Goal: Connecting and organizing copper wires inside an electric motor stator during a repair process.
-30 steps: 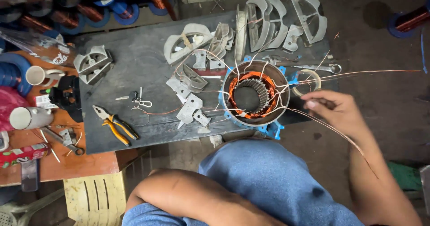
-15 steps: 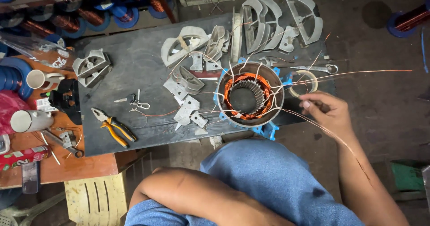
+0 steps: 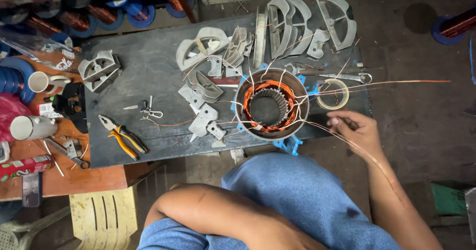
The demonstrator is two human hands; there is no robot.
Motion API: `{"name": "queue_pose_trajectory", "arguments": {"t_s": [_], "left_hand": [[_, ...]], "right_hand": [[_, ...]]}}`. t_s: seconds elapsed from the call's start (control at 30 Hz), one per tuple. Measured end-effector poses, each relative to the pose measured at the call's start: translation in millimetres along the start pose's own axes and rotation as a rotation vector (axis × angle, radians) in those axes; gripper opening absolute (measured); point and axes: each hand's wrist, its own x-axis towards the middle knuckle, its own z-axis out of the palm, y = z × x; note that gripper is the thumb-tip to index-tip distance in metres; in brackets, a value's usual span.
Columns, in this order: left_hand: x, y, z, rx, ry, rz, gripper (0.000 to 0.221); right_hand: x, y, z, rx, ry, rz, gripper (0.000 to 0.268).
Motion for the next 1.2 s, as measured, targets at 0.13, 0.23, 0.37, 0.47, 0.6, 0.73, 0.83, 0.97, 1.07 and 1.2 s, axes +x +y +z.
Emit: {"name": "queue_pose_trajectory", "arguments": {"t_s": [0.13, 0.23, 0.37, 0.47, 0.6, 0.73, 0.83, 0.97, 1.07, 1.2], "left_hand": [[-3.4, 4.5, 3.1, -0.061, 0.003, -0.006, 0.014], [-8.1, 7.6, 3.3, -0.109, 0.006, -0.009, 0.015], [-19.4, 15.6, -0.8, -0.173, 0.011, -0.009, 0.017], [-37.9, 13.8, -15.9, -0.091, 0.187, -0.023, 0.018], [-92.7, -6.1, -38.9, 0.259, 0.62, -0.192, 0.022], [-126.3, -31.7, -54.3, 0.394, 0.761, -0.465, 0.018], [-112.7, -10.1, -61.0, 0.415, 0.53, -0.817, 0.055], [-94.5, -12.7, -60.5, 0.381, 0.367, -0.67, 0.093], [-96.5, -26.4, -58.4, 0.362, 0.367, -0.593, 0.107], [-98.3, -40.7, -72.1, 0.299, 0.515, -0.531, 0.125]], "right_hand": [[-8.2, 6.9, 1.0, 0.04, 0.007, 0.062, 0.019], [-8.0, 13.0, 3.1, 0.05, 0.02, 0.106, 0.019], [-3.4, 32.5, 5.7, 0.077, -0.055, 0.081, 0.027], [-11.9, 22.5, 19.3, 0.172, -0.205, 0.123, 0.051], [-40.1, 27.8, 45.7, 0.065, -0.307, 0.157, 0.075], [-45.4, 54.9, 50.2, 0.095, -0.225, 0.148, 0.074], [-48.5, 39.1, 56.8, 0.001, -0.164, 0.053, 0.069], [-58.5, 21.5, 71.4, -0.079, -0.085, -0.068, 0.051], [-66.2, 10.9, 89.3, -0.023, -0.037, -0.066, 0.048], [-69.9, -24.7, 129.9, -0.175, -0.035, -0.225, 0.032]]}}
